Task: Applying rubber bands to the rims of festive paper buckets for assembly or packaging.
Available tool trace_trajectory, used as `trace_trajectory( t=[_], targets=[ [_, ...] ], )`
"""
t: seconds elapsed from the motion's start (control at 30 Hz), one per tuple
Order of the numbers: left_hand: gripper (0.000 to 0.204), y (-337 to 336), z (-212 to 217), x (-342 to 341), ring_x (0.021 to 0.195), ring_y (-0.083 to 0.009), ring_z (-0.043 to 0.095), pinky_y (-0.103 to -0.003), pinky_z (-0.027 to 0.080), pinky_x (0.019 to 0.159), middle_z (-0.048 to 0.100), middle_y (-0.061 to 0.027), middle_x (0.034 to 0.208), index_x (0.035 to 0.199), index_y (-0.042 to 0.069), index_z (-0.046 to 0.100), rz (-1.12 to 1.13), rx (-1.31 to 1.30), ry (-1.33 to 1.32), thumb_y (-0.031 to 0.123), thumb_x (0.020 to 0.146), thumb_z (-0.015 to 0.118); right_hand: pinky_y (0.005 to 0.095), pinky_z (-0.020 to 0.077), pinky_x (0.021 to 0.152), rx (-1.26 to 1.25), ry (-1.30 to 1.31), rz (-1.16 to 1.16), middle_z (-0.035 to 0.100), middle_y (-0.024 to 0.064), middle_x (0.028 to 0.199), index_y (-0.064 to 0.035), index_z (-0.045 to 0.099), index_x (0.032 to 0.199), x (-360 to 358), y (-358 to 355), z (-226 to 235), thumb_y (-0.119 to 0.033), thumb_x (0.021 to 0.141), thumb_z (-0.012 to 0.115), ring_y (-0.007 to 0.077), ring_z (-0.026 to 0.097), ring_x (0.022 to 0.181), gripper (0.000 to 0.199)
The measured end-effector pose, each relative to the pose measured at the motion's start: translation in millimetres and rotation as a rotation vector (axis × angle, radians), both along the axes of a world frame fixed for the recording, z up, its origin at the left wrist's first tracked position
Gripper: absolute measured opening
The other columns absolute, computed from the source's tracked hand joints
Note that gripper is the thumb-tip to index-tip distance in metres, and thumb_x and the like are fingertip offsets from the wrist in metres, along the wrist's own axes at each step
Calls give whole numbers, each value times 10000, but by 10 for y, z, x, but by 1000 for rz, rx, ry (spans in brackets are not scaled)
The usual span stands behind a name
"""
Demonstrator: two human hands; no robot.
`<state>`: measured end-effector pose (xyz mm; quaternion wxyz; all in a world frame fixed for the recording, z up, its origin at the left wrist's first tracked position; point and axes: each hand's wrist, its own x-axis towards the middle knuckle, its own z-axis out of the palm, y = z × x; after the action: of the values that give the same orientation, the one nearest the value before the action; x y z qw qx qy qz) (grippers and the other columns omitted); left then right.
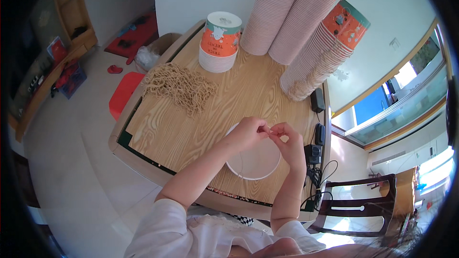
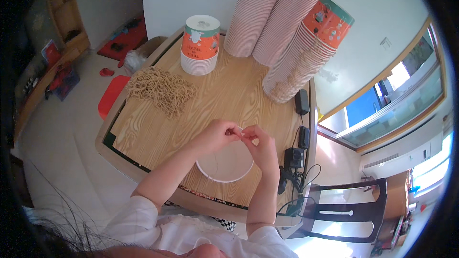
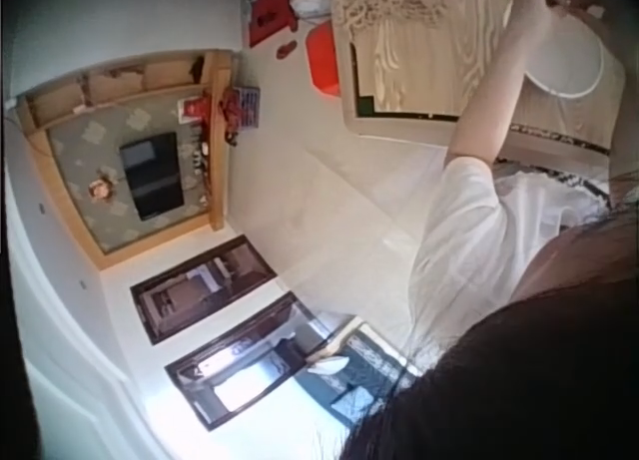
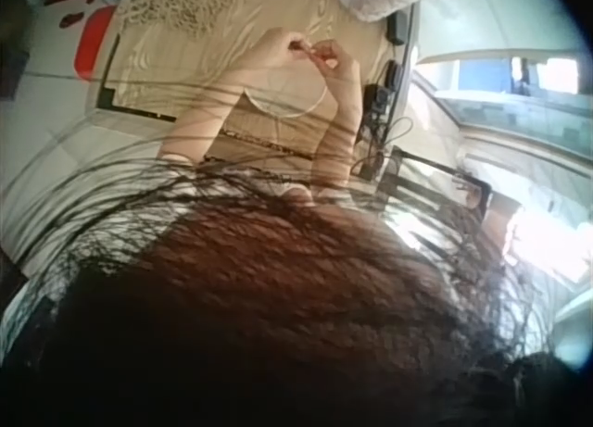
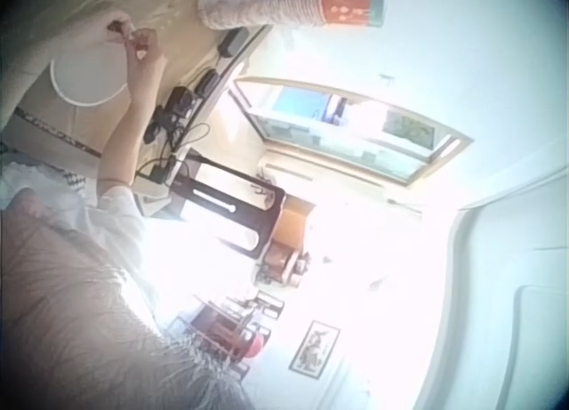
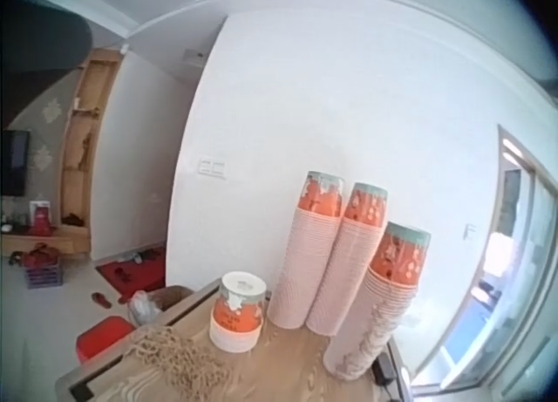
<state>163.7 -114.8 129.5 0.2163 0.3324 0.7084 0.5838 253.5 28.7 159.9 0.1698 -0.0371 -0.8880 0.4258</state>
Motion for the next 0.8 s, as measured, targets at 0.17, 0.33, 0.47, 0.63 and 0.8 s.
trace_trajectory(
  t=[0.17, 0.33, 0.47, 0.63, 0.8],
  targets=[
    [149, 7, -17, -30, 738, -217, 653, -318, 501, 690, 667, -139, 784, 882, -13, 660, 37, -35, 33, 98, 783, 655, 276, 483, 674, 1, 2, -47, 633, 96, 777, 8, 642, 862, 6, 60, -131, 49, 723, 663, 180, 612, 707, 147],
    [172, -9, 19, -44, 727, -229, 652, -320, 501, 675, 669, -136, 780, 882, 2, 674, 50, -64, 46, 138, 777, 668, 284, 475, 654, 6, 76, -17, 611, 99, 745, 10, 653, 854, -15, 41, -129, 36, 723, 670, 181, 591, 680, 134],
    [182, -38, 67, -43, 712, -236, 650, -324, 498, 666, 670, -128, 768, 874, 38, 697, 75, -131, 70, 188, 774, 676, 280, 469, 655, -44, 54, -26, 610, 102, 742, 12, 652, 846, -15, 73, -157, 27, 734, 668, 177, 584, 678, 114],
    [191, -34, 50, -44, 693, -238, 647, -333, 497, 652, 669, -126, 753, 886, 64, 708, 83, -122, 52, 214, 772, 681, 267, 442, 616, -42, 92, -2, 583, 95, 706, 22, 621, 774, -20, 133, -234, -21, 792, 633, 162, 557, 649, 48],
    [155, 4, -33, -46, 692, -275, 642, -370, 499, 634, 664, -122, 750, 793, 51, 686, 109, -142, 186, 193, 740, 653, 252, 415, 580, -112, 125, -69, 530, 58, 665, 3, 587, 819, -52, 204, -375, -27, 813, 608, 125, 500, 608, 37]
  ],
)
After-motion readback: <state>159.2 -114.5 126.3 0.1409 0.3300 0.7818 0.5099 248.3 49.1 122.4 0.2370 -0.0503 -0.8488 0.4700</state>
